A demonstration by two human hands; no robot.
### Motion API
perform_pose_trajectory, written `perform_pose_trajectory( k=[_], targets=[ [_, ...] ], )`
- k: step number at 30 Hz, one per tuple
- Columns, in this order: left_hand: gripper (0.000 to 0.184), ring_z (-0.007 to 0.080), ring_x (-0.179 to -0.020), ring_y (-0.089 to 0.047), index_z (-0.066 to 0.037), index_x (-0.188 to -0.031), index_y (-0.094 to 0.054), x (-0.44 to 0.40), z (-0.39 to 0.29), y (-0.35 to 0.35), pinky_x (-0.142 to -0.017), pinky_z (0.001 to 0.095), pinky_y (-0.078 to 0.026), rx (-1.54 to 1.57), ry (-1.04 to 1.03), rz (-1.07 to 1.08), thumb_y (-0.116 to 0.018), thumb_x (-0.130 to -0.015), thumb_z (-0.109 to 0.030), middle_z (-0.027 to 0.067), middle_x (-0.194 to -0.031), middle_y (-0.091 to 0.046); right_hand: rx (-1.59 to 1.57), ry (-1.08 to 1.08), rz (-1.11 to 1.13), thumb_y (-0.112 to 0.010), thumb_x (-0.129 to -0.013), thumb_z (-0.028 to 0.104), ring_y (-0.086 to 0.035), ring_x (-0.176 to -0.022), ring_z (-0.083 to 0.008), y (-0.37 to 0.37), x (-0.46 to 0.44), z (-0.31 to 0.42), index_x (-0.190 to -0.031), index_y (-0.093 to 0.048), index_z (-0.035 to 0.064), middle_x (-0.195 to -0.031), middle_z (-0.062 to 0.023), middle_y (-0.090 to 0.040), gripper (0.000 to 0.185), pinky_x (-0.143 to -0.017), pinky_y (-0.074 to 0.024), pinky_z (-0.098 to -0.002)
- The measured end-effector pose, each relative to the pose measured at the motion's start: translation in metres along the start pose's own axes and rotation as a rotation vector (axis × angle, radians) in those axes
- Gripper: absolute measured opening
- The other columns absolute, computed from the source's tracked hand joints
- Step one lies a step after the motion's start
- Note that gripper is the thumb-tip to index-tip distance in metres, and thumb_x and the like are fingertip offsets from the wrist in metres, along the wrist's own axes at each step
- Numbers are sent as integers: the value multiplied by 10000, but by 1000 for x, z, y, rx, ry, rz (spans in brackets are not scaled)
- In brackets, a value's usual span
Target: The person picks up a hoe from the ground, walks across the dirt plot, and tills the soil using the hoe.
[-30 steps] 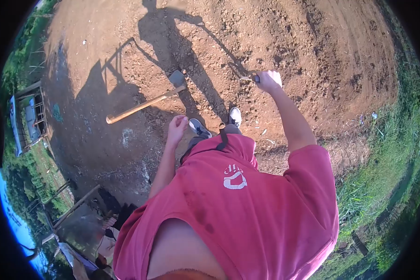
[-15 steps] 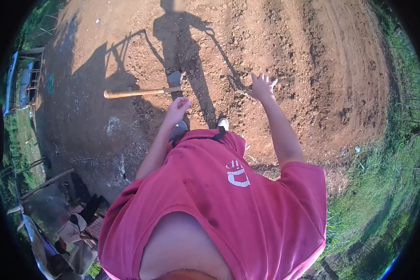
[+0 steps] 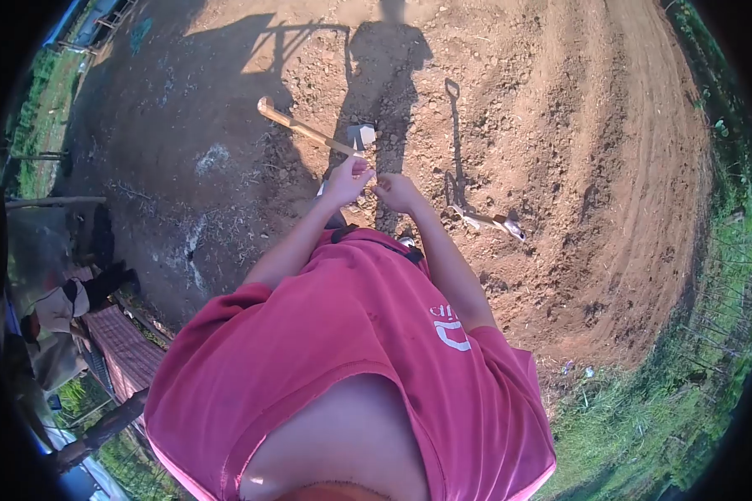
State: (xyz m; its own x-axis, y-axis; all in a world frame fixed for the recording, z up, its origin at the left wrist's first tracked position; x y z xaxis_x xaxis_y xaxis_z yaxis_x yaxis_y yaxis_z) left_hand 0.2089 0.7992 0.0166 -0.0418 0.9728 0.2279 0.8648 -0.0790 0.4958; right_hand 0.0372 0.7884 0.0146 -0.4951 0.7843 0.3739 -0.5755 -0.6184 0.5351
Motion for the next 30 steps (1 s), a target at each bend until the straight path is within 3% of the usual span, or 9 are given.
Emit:
perform_pose_trajectory(
  k=[2,7,10,11,14,16,20,23,30],
  targets=[
    [506,329,-1104,-576,25,-1231,-511,-9,3,48,-959,424,-453,-98,-132,-379,-702,-869,-271,195,-1156,-610,-28,-12,-2,-666,-885,393,-689,-928,-295,-11,-24,13,-1175,-658,13,-1009,-192,-705,478,-810,-542,-372],
    [856,390,-1309,-317,13,-1413,-281,-35,-6,186,-1076,455,-313,-429,-72,-814,-792,-776,-242,261,-1390,-301,-107,-76,-5,-639,-912,398,-686,-954,-285,-33,-72,40,-1147,-672,15,-1042,-179,-706,451,-846,-535,-371],
    [987,391,-1343,-264,5,-1456,-190,-69,22,231,-1079,459,-297,-369,-25,-732,-825,-744,-248,268,-1435,-190,-127,-95,-33,-628,-922,396,-683,-968,-276,-51,-93,53,-1135,-679,18,-1043,-172,-706,437,-863,-528,-367],
    [853,345,-1245,-445,6,-1406,-315,-84,38,238,-1003,431,-395,-213,-223,-752,-810,-773,-281,263,-1361,-394,-139,-131,-38,-630,-921,390,-683,-968,-272,-55,-100,59,-1140,-676,15,-1040,-168,-708,437,-872,-526,-360],
    [670,280,-963,-628,9,-1303,-456,-114,47,251,-838,379,-499,103,152,28,-780,-812,-314,202,-1119,-622,-224,-248,-92,-630,-922,375,-679,-990,-267,-61,-105,93,-1148,-674,19,-1065,-162,-706,424,-890,-522,-355],
    [509,143,-840,-633,1,-1202,-526,-133,74,223,-748,315,-511,287,-58,-45,-745,-860,-306,89,-933,-659,-267,-309,-169,-630,-923,375,-676,-998,-268,-59,-105,111,-1149,-675,24,-1070,-159,-705,420,-887,-523,-356],
    [297,143,-778,-616,-43,-977,-574,-145,60,208,-704,290,-495,32,-235,188,-746,-863,-256,69,-872,-653,-429,-447,-346,-627,-918,413,-664,-1028,-266,-37,-87,122,-1183,-654,9,-1098,-178,-693,483,-899,-515,-348],
    [310,184,-718,-629,-26,-918,-595,-165,72,182,-682,332,-499,222,-197,238,-763,-832,-273,98,-810,-661,-471,-518,-573,-607,-948,406,-640,-970,-191,-24,-62,111,-1237,-609,-17,-1061,-133,-686,512,-881,-497,-316],
    [255,96,-604,-497,-56,-795,-533,-192,-91,208,-567,279,-416,385,-328,131,-697,-916,-209,-3,-678,-534,-643,-509,-818,-615,-955,379,-621,-894,-143,0,-25,89,-1194,-643,9,-956,-75,-682,442,-817,-499,-290]
  ],
)
Point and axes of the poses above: each hand's wrist, its own x-axis away from the middle knuckle, its own y-axis out of the back of the hand, z = x × y, the point moved 3 cm from there along -x, towards the middle knuckle
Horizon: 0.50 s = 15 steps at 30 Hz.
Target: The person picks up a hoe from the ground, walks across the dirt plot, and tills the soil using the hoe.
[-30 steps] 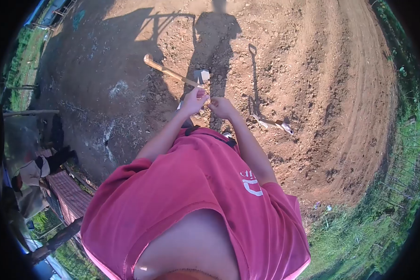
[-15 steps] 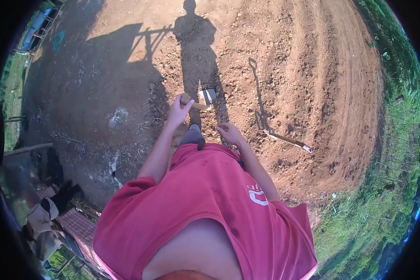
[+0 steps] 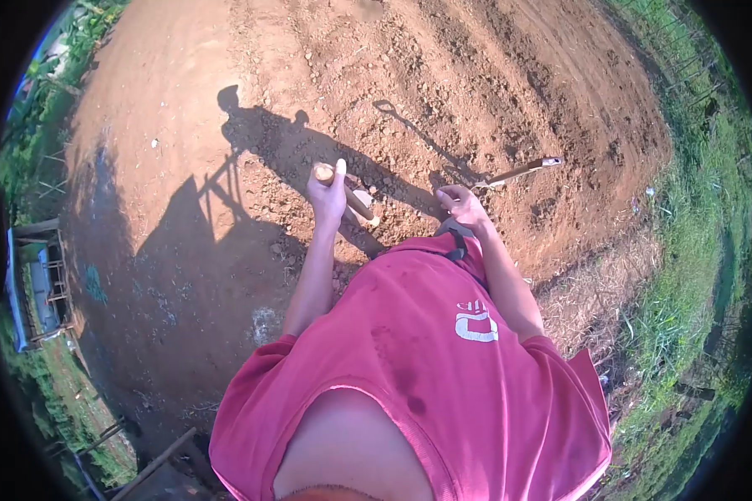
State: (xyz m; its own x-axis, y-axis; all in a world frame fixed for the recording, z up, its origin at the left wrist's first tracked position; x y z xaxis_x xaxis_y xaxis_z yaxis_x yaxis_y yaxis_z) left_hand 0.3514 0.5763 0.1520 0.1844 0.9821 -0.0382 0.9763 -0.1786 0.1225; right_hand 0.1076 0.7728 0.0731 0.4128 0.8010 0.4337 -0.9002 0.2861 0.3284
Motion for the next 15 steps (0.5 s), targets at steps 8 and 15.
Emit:
perform_pose_trajectory(
  k=[8,15],
  targets=[
    [200,72,-468,-492,-68,-826,-532,-79,-84,-57,-501,257,-504,168,-149,-106,-684,-923,-154,-15,-577,-497,69,136,14,-613,-954,394,-609,-893,-146,55,-80,42,-1220,-626,-1,-956,-78,-675,477,-824,-494,-309],
    [209,70,-526,-530,-44,-764,-555,-123,-159,-179,-483,231,-410,193,-142,30,-665,-928,-113,-3,-609,-551,-42,35,296,-514,-941,605,-653,-1018,-220,132,-197,67,-1305,-558,1,-1090,-149,-676,706,-921,-505,-336]
  ],
)
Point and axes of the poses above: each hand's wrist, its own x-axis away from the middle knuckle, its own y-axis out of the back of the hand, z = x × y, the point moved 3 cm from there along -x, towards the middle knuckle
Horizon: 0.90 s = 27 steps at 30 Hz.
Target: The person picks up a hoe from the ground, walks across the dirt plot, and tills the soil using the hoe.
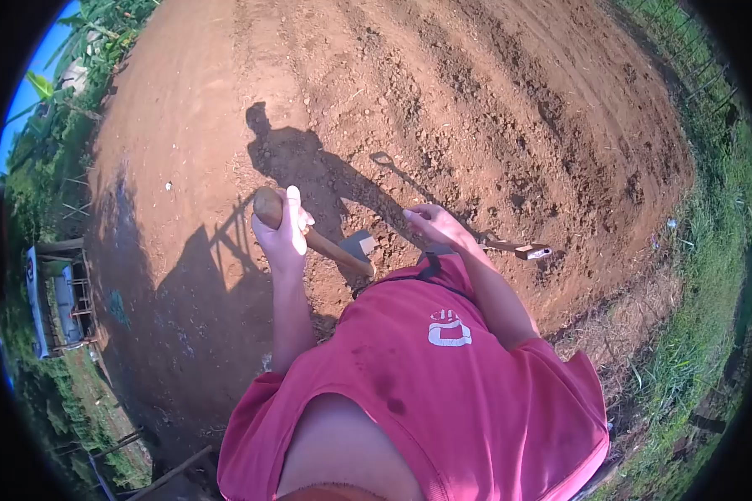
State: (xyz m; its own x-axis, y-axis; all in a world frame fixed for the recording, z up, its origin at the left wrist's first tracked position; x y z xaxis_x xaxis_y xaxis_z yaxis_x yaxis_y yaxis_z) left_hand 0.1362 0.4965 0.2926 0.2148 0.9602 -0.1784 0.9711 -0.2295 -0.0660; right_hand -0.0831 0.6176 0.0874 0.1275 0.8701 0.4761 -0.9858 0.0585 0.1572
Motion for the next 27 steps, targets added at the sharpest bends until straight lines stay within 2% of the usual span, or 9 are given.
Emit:
perform_pose_trajectory(
  k=[4,10,13,14,17,18,20,24,27],
  targets=[
    [174,73,-544,-526,-25,-750,-554,-34,-29,-75,-505,243,-392,16,-26,105,-630,-906,-32,3,-615,-551,-326,-259,259,-442,-914,704,-647,-1073,-273,59,-39,28,-1376,-438,-64,-1119,-210,-654,896,-959,-505,-350],
    [178,72,-560,-523,-31,-730,-513,-57,-26,-150,-513,248,-399,29,-96,282,-649,-827,32,20,-612,-538,-1019,-593,277,-587,-849,677,-549,-1213,-371,87,-127,68,-1474,-217,-65,-1462,-287,-355,1038,-1044,-374,-628],
    [221,213,-480,-544,-55,-749,-554,-77,-10,-181,-498,305,-406,-21,-223,604,-761,-683,-10,56,-613,-567,-780,-492,9,-683,-844,555,-444,-1308,-367,113,-175,91,-1500,-242,41,-1512,-264,-257,942,-1024,-268,-746],
    [221,218,-483,-552,-54,-752,-560,-94,-8,-184,-499,306,-415,-26,-288,587,-766,-680,-17,57,-624,-577,-510,-431,-31,-633,-866,565,-525,-1214,-321,119,-186,92,-1470,-194,-75,-1411,-236,-400,983,-1007,-425,-570],
    [232,232,-492,-570,-52,-764,-568,-148,7,-207,-502,316,-435,85,-367,440,-780,-671,-40,57,-642,-585,-768,-349,-83,-695,-864,381,-335,-1335,-361,161,-237,52,-1458,-304,120,-1501,-239,-217,757,-985,-318,-752],
    [238,237,-496,-575,-52,-768,-569,-166,14,-214,-503,320,-441,144,-367,366,-785,-668,-48,57,-645,-585,-1018,-447,-74,-687,-870,351,-397,-1271,-352,185,-255,33,-1429,-331,111,-1461,-225,-286,705,-974,-381,-695],
    [259,242,-531,-596,-41,-794,-566,-215,23,-229,-514,332,-453,37,-598,426,-793,-672,-71,54,-671,-581,-1009,-425,-282,-627,-939,247,-629,-921,-268,205,-233,102,-1181,-563,37,-1023,-165,-640,327,-848,-534,-350],
    [270,225,-623,-635,-62,-834,-567,-309,78,-267,-595,315,-455,310,-565,653,-790,-696,-126,58,-701,-581,-1531,-628,-204,-631,-937,247,-636,-868,-255,242,-330,83,-1178,-541,3,-991,-155,-645,354,-814,-548,-339],
    [328,252,-721,-641,-9,-949,-540,-368,91,-302,-658,352,-492,507,-367,1158,-758,-721,-101,85,-799,-588,-1285,-311,-211,-571,-943,122,-595,-744,-161,300,-398,46,-1218,-454,-27,-905,-114,-594,334,-655,-517,-243]
  ],
)
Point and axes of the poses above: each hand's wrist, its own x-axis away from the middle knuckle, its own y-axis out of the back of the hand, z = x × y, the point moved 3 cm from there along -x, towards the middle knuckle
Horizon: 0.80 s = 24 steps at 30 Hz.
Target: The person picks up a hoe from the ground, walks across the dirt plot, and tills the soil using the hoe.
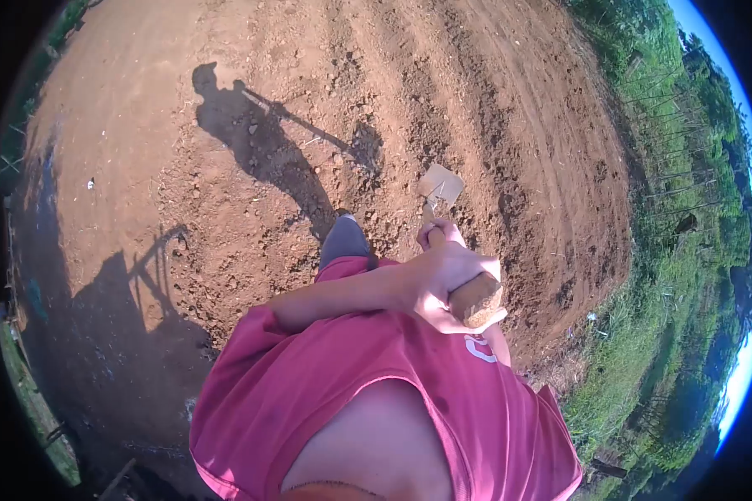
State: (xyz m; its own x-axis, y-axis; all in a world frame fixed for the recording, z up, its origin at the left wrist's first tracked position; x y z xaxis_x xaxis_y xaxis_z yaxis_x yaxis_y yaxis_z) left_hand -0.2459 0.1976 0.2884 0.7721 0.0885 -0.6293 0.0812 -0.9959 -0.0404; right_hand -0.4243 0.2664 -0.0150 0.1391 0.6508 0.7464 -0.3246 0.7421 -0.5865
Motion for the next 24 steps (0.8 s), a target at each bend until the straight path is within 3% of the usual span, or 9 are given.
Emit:
perform_pose_trajectory(
  k=[4,6,7,10,11,14,16,21,24],
  targets=[
    [342,318,-797,-629,-16,-1064,-514,-82,-13,51,-712,401,-493,28,-57,227,-716,-810,-124,127,-866,-582,-614,-218,-94,-527,-914,47,-576,-726,-154,-56,19,74,-1182,-410,-92,-886,-133,-520,324,-589,-537,-212],
    [353,322,-852,-629,-12,-1082,-517,-108,-18,61,-738,410,-491,43,-128,244,-720,-823,-139,141,-921,-583,-600,-138,3,-534,-889,59,-572,-745,-159,-84,35,101,-1147,-365,-118,-880,-133,-498,355,-608,-579,-223],
    [506,334,-1036,-589,8,-1222,-480,-116,-22,69,-851,423,-472,4,-55,347,-736,-822,-166,179,-1095,-564,-636,-137,12,-533,-888,55,-572,-753,-160,-92,40,117,-1127,-367,-112,-878,-125,-498,336,-612,-582,-232],
    [678,335,-1151,-526,12,-1360,-392,-130,-21,102,-942,418,-433,-9,-317,155,-753,-817,-172,195,-1220,-525,-766,-131,114,-524,-895,46,-572,-743,-159,-132,49,154,-1091,-370,-109,-860,-108,-504,293,-616,-586,-247],
    [795,317,-1226,-466,-3,-1438,-320,-131,-8,118,-1021,410,-380,-2,-191,223,-770,-808,-185,188,-1298,-487,-757,-160,76,-519,-906,56,-572,-734,-154,-145,52,167,-1063,-421,-96,-855,-110,-524,239,-622,-580,-253],
    [643,205,-1079,-614,-24,-1392,-413,-125,54,180,-884,330,-504,105,148,78,-749,-852,-120,108,-1230,-581,-222,411,157,-510,-913,61,-574,-767,-181,-119,19,206,-990,-494,-78,-870,-113,-550,160,-651,-569,-289],
    [484,206,-1039,-657,-19,-1327,-481,-117,97,225,-894,336,-538,41,220,-58,-695,-898,-92,117,-1163,-643,-765,149,426,-515,-906,64,-567,-793,-205,-155,15,218,-1040,-458,-139,-872,-110,-552,250,-670,-568,-315],
    [337,172,-1014,-651,-33,-1242,-568,-69,231,321,-905,314,-514,-81,616,-356,-661,-935,-138,86,-1094,-675,-746,-114,309,-553,-875,72,-561,-794,-207,-172,-50,273,-1225,-227,-222,-946,-152,-488,562,-647,-581,-287],
    [333,167,-1026,-644,-29,-1227,-580,-44,292,369,-911,295,-501,-144,784,-547,-667,-929,-147,83,-1129,-671,-708,-186,300,-544,-876,82,-557,-811,-208,-170,-109,314,-1225,-221,-225,-956,-158,-479,566,-659,-584,-297]
  ],
)
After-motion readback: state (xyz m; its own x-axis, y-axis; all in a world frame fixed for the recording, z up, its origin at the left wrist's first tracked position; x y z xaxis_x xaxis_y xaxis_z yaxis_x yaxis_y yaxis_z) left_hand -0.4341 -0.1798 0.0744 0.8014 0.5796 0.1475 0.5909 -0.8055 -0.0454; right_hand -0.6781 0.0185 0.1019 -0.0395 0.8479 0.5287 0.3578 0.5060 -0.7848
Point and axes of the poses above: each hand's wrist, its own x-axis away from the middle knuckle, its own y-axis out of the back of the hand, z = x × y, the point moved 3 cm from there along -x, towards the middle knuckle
